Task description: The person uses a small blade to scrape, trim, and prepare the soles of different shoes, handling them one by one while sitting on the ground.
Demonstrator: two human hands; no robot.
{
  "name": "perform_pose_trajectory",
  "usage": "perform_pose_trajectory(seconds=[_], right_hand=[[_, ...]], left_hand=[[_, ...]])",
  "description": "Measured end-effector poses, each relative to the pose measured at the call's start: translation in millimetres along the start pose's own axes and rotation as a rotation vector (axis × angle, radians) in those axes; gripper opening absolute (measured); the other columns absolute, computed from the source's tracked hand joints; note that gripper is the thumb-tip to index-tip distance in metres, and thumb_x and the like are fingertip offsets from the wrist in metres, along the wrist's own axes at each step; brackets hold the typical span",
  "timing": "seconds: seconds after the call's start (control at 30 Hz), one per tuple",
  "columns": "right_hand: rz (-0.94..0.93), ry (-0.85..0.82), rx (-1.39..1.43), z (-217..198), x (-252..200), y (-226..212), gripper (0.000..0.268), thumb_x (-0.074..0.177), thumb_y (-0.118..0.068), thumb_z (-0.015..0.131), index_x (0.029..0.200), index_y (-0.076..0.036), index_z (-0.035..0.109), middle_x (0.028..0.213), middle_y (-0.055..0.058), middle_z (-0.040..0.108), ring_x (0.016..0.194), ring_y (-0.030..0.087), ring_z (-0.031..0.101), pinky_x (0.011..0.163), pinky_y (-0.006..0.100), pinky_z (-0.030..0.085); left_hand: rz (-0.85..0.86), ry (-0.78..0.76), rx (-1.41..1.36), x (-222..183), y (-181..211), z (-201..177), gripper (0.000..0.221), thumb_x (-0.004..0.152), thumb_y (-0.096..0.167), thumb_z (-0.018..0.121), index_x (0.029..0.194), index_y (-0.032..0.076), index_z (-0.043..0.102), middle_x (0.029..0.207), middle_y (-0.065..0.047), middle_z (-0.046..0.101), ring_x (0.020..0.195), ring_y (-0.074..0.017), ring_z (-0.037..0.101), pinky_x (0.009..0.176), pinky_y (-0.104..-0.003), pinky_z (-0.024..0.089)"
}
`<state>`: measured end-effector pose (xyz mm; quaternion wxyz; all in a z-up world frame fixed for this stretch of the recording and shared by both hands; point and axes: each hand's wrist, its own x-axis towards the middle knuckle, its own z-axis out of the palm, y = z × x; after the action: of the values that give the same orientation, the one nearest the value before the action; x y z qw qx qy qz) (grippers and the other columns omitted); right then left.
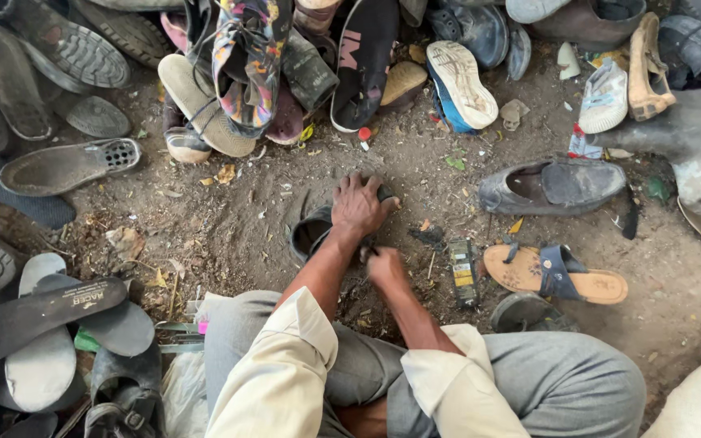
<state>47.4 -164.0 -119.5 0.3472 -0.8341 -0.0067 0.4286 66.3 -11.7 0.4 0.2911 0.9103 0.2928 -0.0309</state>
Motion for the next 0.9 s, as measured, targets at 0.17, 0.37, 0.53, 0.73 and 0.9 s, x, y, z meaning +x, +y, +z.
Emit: perform_pose_trajectory(seconds=[0.17,0.37,0.53,0.73,0.9], right_hand=[[-0.600,0.300,-0.160,13.3,-54.2,50.9,0.021,0.093,-0.020,0.065,0.090,-0.004,0.078,0.079,0.022,0.071,0.070,0.033,0.066,0.065,0.048,0.052],[-0.228,0.123,-0.174,8.9,-67.7,-14.4,0.020,0.089,-0.013,0.061,0.101,-0.006,0.076,0.088,0.023,0.073,0.082,0.040,0.071,0.073,0.050,0.055],[-0.336,0.089,-0.144,13.0,-113.3,4.5,0.022,0.088,-0.013,0.060,0.099,-0.006,0.077,0.092,0.022,0.075,0.086,0.038,0.074,0.076,0.046,0.056],[-0.353,-0.011,-0.174,9.6,-124.8,2.2,0.024,0.092,-0.018,0.059,0.103,-0.006,0.076,0.093,0.020,0.075,0.088,0.035,0.075,0.077,0.045,0.057],[-0.357,-0.045,-0.296,-15.0,-134.8,-18.0,0.030,0.098,-0.034,0.064,0.101,-0.006,0.074,0.089,0.020,0.073,0.084,0.037,0.071,0.075,0.047,0.053]], left_hand=[[0.008,0.070,-0.029,-6.1,-5.9,8.1,0.056,0.088,0.055,0.069,0.132,0.022,0.061,0.134,-0.017,0.053,0.128,-0.0403,0.045,0.107,-0.056,0.035],[-0.026,0.066,-0.015,-5.0,-2.7,8.7,0.060,0.085,0.057,0.070,0.132,0.022,0.060,0.131,-0.017,0.053,0.126,-0.0395,0.046,0.106,-0.054,0.036],[-0.013,0.074,-0.030,-2.9,-1.3,4.9,0.060,0.086,0.058,0.070,0.133,0.023,0.060,0.134,-0.017,0.053,0.128,-0.0387,0.046,0.107,-0.054,0.035],[0.062,0.102,-0.157,-6.3,-19.4,13.6,0.054,0.085,0.046,0.073,0.131,0.019,0.065,0.132,-0.020,0.058,0.127,-0.0437,0.048,0.106,-0.056,0.037],[0.189,0.245,-0.185,-14.9,-33.3,-8.0,0.038,0.086,0.031,0.073,0.117,0.008,0.072,0.119,-0.023,0.069,0.110,-0.0431,0.063,0.099,-0.050,0.050]])
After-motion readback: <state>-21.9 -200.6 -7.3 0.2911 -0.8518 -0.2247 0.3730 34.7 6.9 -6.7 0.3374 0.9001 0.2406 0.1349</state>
